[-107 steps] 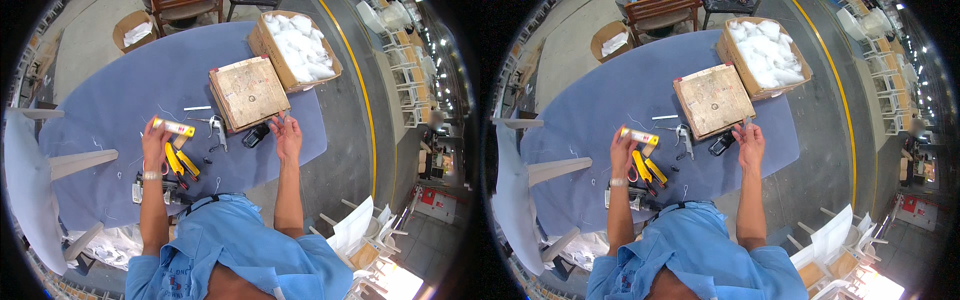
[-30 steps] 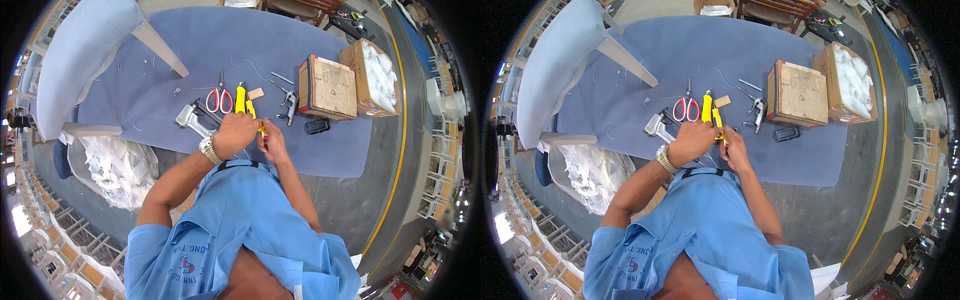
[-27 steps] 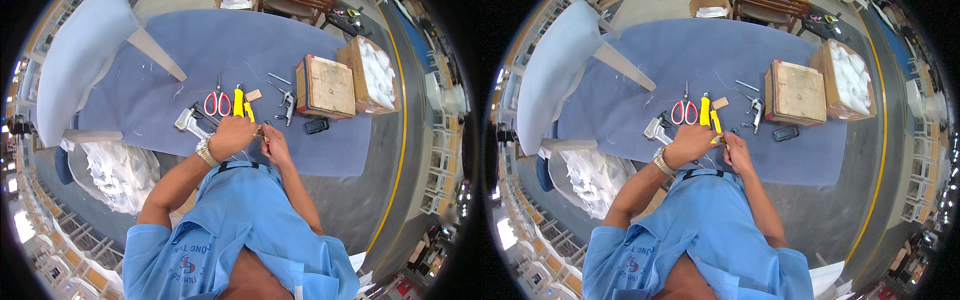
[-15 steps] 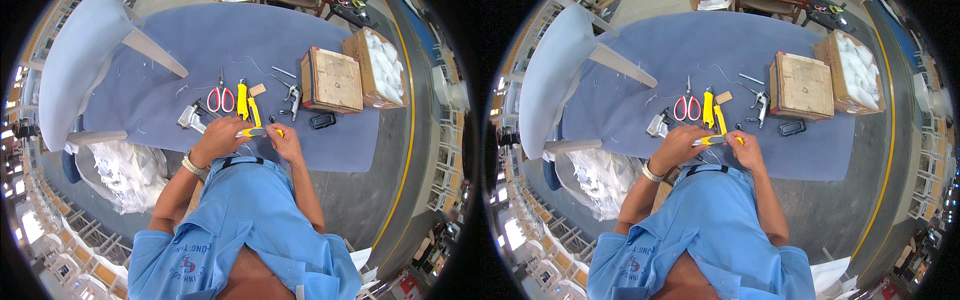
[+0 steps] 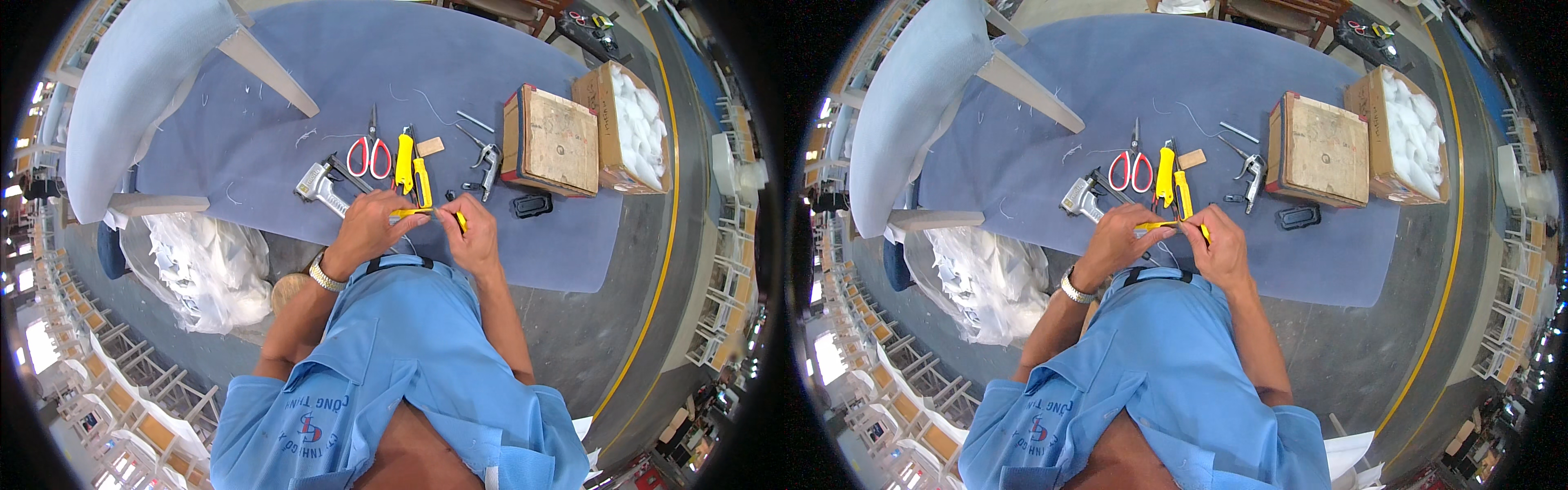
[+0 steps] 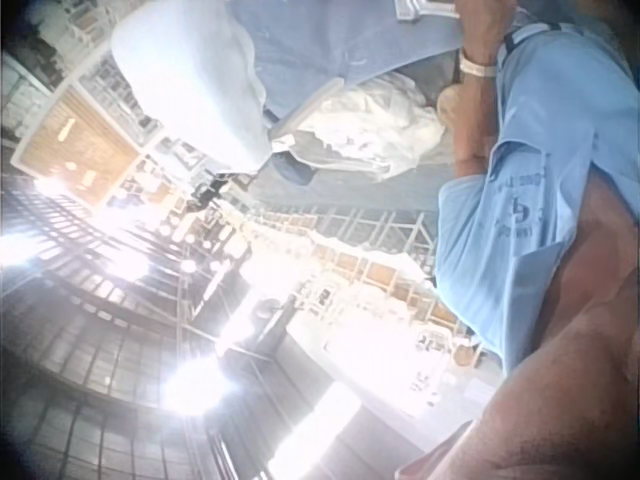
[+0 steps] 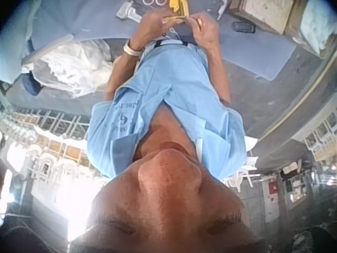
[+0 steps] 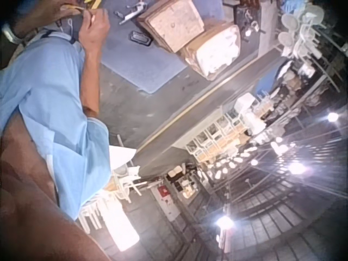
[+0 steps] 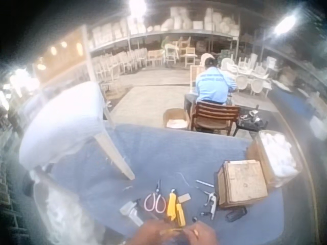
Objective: The person staples white fabric onto a chair seat using a staple gun, then trims excess fabric with scissors and a utility knife. They adjust the fabric and continue stapling around the edges of the seat.
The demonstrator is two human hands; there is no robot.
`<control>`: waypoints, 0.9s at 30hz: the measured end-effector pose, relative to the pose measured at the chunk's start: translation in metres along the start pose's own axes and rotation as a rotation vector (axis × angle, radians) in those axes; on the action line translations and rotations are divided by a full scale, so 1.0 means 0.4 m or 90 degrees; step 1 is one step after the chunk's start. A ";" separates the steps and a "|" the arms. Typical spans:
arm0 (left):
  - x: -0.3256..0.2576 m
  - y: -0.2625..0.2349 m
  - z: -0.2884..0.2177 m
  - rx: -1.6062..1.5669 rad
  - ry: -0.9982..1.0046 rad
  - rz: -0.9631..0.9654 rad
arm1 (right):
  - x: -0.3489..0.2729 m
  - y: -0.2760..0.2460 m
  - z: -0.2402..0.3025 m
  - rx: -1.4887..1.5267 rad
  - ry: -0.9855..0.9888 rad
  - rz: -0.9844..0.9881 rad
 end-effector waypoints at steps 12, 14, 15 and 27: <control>-0.005 -0.013 0.000 -0.109 -0.019 -0.017 | -0.006 0.001 0.038 -0.010 -0.031 -0.018; -0.004 -0.019 -0.004 -0.121 -0.018 -0.019 | -0.006 0.003 0.042 -0.007 -0.037 -0.021; -0.005 -0.021 -0.006 -0.128 -0.017 -0.019 | -0.007 0.003 0.044 -0.006 -0.036 -0.024; -0.013 -0.025 -0.010 -0.149 0.012 -0.032 | -0.010 0.011 0.032 0.076 0.004 -0.013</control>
Point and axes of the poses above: each hand's wrist, its own x-axis towards the middle knuckle, its own y-axis out of the palm, z = x × y, the point moved 8 cm from there along x, towards the middle knuckle, and after that the axes turned 13 degrees about x, right-handed, at the moved point
